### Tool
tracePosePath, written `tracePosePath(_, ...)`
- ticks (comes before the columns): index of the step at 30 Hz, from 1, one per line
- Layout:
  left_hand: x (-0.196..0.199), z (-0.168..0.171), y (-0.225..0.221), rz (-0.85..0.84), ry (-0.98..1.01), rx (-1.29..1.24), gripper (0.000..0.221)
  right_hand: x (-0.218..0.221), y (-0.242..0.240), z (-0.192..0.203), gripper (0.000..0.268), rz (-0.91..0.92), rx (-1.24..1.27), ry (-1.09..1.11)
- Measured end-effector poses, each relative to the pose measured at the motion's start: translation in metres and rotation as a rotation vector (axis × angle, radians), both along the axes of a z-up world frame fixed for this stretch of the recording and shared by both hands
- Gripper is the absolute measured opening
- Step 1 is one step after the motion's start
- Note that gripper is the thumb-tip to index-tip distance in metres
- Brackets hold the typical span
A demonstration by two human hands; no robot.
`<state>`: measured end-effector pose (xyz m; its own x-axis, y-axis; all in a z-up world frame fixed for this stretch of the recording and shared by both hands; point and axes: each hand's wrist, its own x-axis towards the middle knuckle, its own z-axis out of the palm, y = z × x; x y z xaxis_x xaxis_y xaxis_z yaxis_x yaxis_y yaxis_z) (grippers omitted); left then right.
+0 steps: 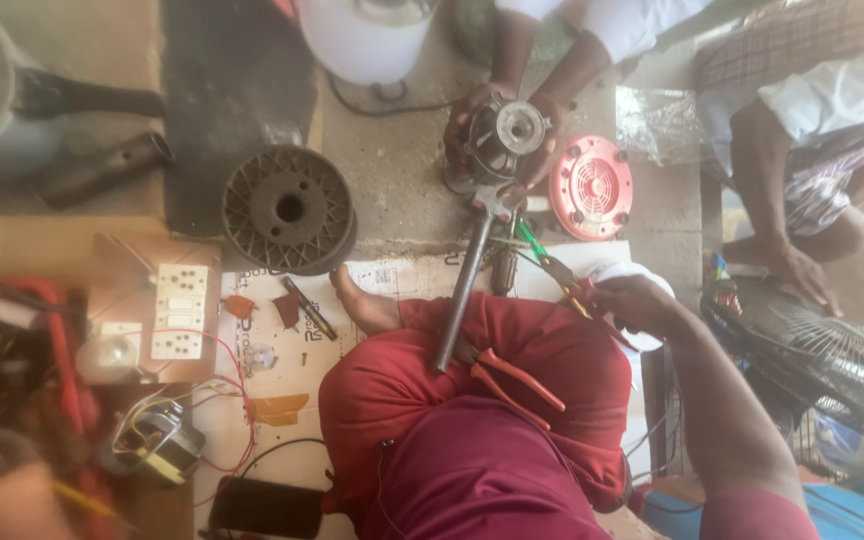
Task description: The person is repairing a small electrical appliance, likely a blender motor. They use a screwdriver to remove screws, a hammer to tap components, and pliers to adjust parts. The person works on the motor housing, removing and reattaching parts while seated on the floor.
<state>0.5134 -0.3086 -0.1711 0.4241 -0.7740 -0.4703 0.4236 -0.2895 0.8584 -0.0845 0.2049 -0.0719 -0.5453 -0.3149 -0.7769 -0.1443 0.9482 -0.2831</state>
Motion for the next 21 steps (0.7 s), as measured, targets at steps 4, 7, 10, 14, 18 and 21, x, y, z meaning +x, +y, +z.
tracePosePath(4,0.031,0.008,0.027,0.057,-0.034,0.012,0.048,-0.001,-0.013,0.003,0.068,0.077,0.206,0.003)
tracePosePath(7,0.046,0.012,0.044,0.077,-0.045,0.019,0.05,0.0,-0.01,-0.002,0.076,0.13,0.292,-0.011)
tracePosePath(10,0.06,0.011,0.066,0.089,-0.058,0.037,0.052,-0.002,0.001,-0.008,0.069,0.165,0.284,0.007)
tracePosePath(14,0.07,0.012,0.082,0.097,-0.056,0.041,0.054,-0.009,0.009,-0.022,0.06,0.171,0.241,0.014)
tracePosePath(18,0.064,0.009,0.084,0.093,0.005,0.017,0.057,-0.014,-0.003,-0.047,0.065,0.179,0.356,0.077)
tracePosePath(21,0.059,0.004,0.08,0.125,0.084,-0.021,0.059,-0.015,-0.009,-0.047,0.051,0.217,0.165,0.2)
